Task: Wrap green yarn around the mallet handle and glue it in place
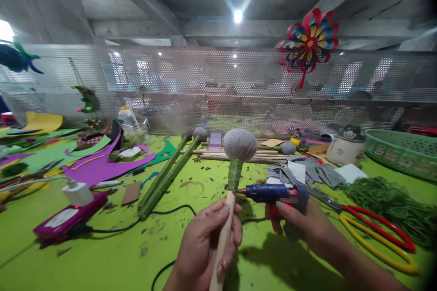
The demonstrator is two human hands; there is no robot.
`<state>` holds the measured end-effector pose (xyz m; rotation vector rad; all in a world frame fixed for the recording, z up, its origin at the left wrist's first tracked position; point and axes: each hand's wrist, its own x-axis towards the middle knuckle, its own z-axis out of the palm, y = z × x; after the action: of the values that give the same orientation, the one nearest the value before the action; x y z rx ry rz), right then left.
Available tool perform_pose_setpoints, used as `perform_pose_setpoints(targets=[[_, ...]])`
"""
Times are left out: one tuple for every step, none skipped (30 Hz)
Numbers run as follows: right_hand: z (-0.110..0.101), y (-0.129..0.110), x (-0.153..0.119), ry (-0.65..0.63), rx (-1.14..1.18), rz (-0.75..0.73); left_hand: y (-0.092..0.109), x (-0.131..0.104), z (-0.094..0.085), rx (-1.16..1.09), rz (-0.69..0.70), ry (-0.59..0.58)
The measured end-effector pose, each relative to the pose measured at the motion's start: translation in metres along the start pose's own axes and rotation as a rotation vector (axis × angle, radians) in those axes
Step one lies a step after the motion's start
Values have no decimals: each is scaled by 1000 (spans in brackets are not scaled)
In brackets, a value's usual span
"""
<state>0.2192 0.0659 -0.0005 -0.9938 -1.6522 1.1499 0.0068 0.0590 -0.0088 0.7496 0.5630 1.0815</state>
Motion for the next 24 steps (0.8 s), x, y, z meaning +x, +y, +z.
perform_pose_setpoints(targets=[[0, 0, 0, 5, 22, -2, 0, 0, 0, -12, -1, -10], [0, 1, 0, 10, 48, 0, 0, 0, -1, -25, -1, -21], [0, 2, 1, 13, 78, 8, 0, 0, -1, -38, -2, -32], [0, 3, 1, 15, 114, 14, 1, 0, -1, -52, -4, -44], [-1, 4, 2, 16, 156, 19, 1, -1, -1, -66, -5, -52], [-1, 6, 3, 12, 202, 22, 1, -1, -1, -80, -8, -63], [-2, 8, 4, 4, 247, 25, 2, -1, -1, -92, -13, -75], [-3, 11, 5, -7, 287, 29, 3, -1, -2, -100, -19, -91], [-4, 13, 7, -16, 316, 35, 3, -1, -2, -109, -24, -106], [-5, 15, 8, -19, 333, 51, 4, -2, -3, -116, -28, -121], [-6, 17, 10, -10, 338, 78, 5, -2, -4, -121, -26, -129], [-7, 19, 12, 16, 334, 107, 6, -2, -5, -126, -17, -130], [-7, 21, 14, 56, 320, 135, 7, -2, -6, -127, -2, -121], [-8, 23, 17, 104, 295, 158, 8, -2, -7, -125, 12, -105], [-9, 25, 21, 153, 244, 175, 9, -2, -8, -118, 27, -81], [-11, 26, 26, 196, 173, 186, 10, -2, -10, -106, 41, -53], [-14, 28, 33, 231, 93, 192, 11, -2, -11, -92, 53, -26], [-17, 28, 41, 256, 2, 199, 11, -2, -11, -73, 64, -1], [-21, 29, 52, 271, -71, 205, 12, -2, -12, -53, 76, 22], [-25, 29, 64, 286, -122, 207, 13, -2, -12, -32, 88, 39], [-28, 29, 78, 301, -170, 209, 13, -2, -13, -9, 98, 49], [-31, 29, 93, 311, -225, 208, 13, -2, -13, 14, 104, 52], [-33, 29, 109, 324, -288, 209, 13, -2, -13, 34, 108, 53], [-34, 30, 125, 331, -356, 218, 13, -2, -13, 50, 109, 48]])
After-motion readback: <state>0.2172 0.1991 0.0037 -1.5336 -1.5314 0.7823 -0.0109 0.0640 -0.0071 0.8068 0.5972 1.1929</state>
